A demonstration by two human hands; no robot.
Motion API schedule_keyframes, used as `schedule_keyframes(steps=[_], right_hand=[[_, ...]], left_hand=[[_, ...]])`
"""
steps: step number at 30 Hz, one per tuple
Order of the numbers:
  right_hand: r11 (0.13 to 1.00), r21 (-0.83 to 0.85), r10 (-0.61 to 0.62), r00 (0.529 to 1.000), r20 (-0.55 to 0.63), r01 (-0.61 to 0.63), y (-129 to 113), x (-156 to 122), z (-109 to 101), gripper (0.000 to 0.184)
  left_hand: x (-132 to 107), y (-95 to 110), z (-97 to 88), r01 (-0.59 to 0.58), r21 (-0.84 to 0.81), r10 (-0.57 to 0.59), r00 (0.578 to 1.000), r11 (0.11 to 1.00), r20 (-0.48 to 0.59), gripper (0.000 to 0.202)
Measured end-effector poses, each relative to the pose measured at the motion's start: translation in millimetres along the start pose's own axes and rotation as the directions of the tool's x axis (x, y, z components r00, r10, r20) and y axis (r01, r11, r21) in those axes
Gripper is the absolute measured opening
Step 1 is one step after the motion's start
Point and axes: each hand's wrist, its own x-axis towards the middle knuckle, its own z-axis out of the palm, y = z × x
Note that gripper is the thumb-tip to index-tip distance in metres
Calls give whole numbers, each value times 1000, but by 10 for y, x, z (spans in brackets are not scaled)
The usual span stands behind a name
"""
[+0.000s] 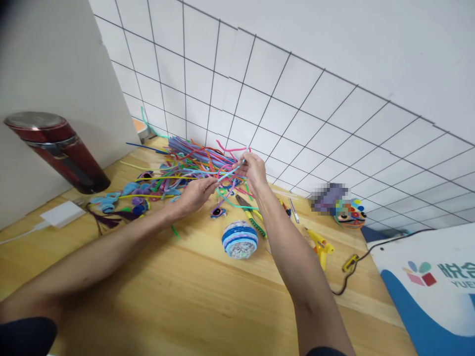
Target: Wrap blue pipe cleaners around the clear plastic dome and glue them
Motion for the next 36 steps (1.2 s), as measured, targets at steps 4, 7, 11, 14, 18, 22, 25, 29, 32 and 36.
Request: schedule_keyframes(steps=[4, 7, 11, 14, 18, 22, 25, 29, 32, 36], right_hand=[[998, 47, -44, 998, -44, 46, 1, 30, -38, 32], [997, 50, -62, 995, -80, 66, -22, 54, -75, 32], [995, 28, -96, 988, -121, 100, -64, 73, -114, 32], [993, 12, -113, 985, -128, 116, -85, 83, -98, 28], [989, 36, -135, 978, -158, 142, -110, 147, -63, 21], [980, 60, -164, 946, -280, 187, -187, 273, -148, 21], [971, 76, -183, 908, -376, 228, -266, 337, -296, 18], [963, 54, -221, 888, -403, 264, -325, 347, -469, 16], [955, 47, -236, 849, -472, 292, -389, 355, -598, 18], [940, 73, -222, 763, -607, 332, -631, 338, -889, 17]], left_hand=[[30, -46, 23, 28, -29, -28, 999, 999, 22, 30], [39, -90, 32, 44, -36, -42, 998, 998, 41, 28], [49, -151, 72, 69, -23, -67, 994, 997, 82, 24], [50, -177, 106, 90, -9, -89, 991, 996, 97, 26], [22, -204, 111, 105, -4, -104, 990, 994, 97, 33], [-9, -277, 98, 130, 6, -131, 989, 991, 75, 42], [-3, -326, 110, 157, 24, -158, 986, 987, 50, 45], [19, -356, 153, 157, 39, -159, 986, 987, 42, 44], [17, -409, 149, 180, 69, -184, 982, 981, 51, 38], [7, -505, 63, 251, 124, -257, 966, 960, 34, 34]])
